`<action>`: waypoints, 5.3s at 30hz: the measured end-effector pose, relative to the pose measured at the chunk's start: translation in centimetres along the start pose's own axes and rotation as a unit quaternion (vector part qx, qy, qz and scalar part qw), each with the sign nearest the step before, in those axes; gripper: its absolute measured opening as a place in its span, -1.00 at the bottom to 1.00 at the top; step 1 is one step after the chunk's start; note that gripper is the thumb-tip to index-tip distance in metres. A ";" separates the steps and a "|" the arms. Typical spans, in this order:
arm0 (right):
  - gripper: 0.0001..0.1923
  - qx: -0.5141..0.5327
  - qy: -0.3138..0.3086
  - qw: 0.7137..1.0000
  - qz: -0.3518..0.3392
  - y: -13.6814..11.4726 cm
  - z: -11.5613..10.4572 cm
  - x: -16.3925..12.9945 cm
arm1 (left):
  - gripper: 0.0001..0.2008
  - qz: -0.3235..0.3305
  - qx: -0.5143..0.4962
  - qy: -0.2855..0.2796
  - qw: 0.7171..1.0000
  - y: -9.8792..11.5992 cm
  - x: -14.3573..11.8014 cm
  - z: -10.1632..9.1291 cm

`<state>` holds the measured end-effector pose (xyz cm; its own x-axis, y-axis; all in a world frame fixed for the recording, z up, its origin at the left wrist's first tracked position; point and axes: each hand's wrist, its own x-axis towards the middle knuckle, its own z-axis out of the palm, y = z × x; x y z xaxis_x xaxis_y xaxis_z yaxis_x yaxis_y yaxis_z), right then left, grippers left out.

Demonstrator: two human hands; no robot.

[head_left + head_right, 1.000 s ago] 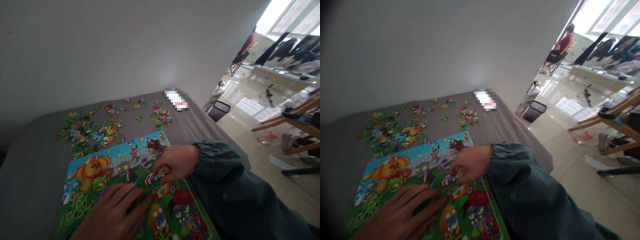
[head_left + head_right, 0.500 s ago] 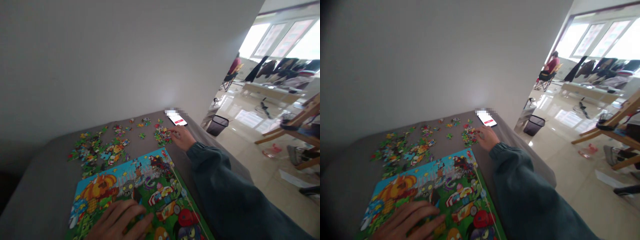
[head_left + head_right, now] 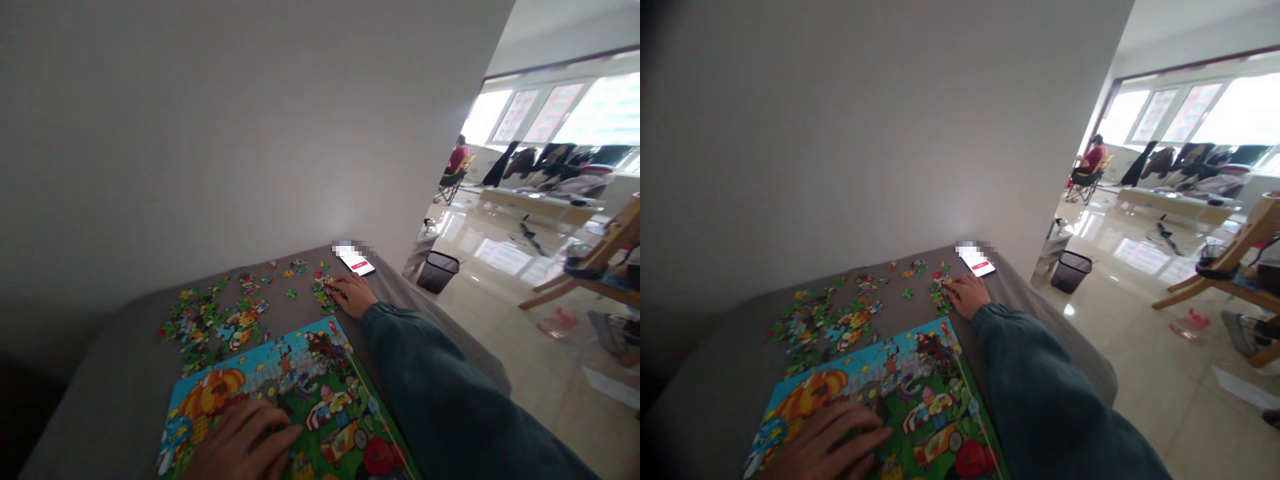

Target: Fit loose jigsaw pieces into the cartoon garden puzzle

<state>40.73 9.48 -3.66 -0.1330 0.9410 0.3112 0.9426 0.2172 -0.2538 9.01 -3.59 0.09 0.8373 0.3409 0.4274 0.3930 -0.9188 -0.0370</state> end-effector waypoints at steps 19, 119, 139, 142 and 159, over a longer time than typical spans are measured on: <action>-0.66 0.044 -0.021 0.996 -0.076 -0.1 0.1 -0.1 | -0.63 -0.394 0.004 0.024 0.919 -11.7 -6.5 -1.6; -0.63 0.041 -0.196 0.885 -0.421 -18.8 -6.5 -9.1 | 0.20 -0.233 -0.132 -0.311 0.912 -7.5 -3.1 -3.8; -0.72 0.183 0.052 0.972 -0.138 -3.8 0.8 -2.6 | -0.73 -0.343 0.006 -0.057 0.938 -11.8 0.6 2.3; -0.71 0.193 0.054 0.970 -0.136 -3.7 0.4 -2.7 | -0.76 -0.368 -0.034 -0.035 0.929 -12.0 0.3 1.7; -0.70 0.198 0.049 0.970 -0.129 -3.8 -0.6 -3.3 | -0.79 -0.233 -0.347 -0.326 0.848 -1.2 2.3 -3.8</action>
<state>37.74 5.42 -3.13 -0.2997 0.8173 0.4922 0.6877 0.5426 -0.4823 9.07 -2.47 4.56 0.7737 0.5286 -0.3492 0.6102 -0.4735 0.6352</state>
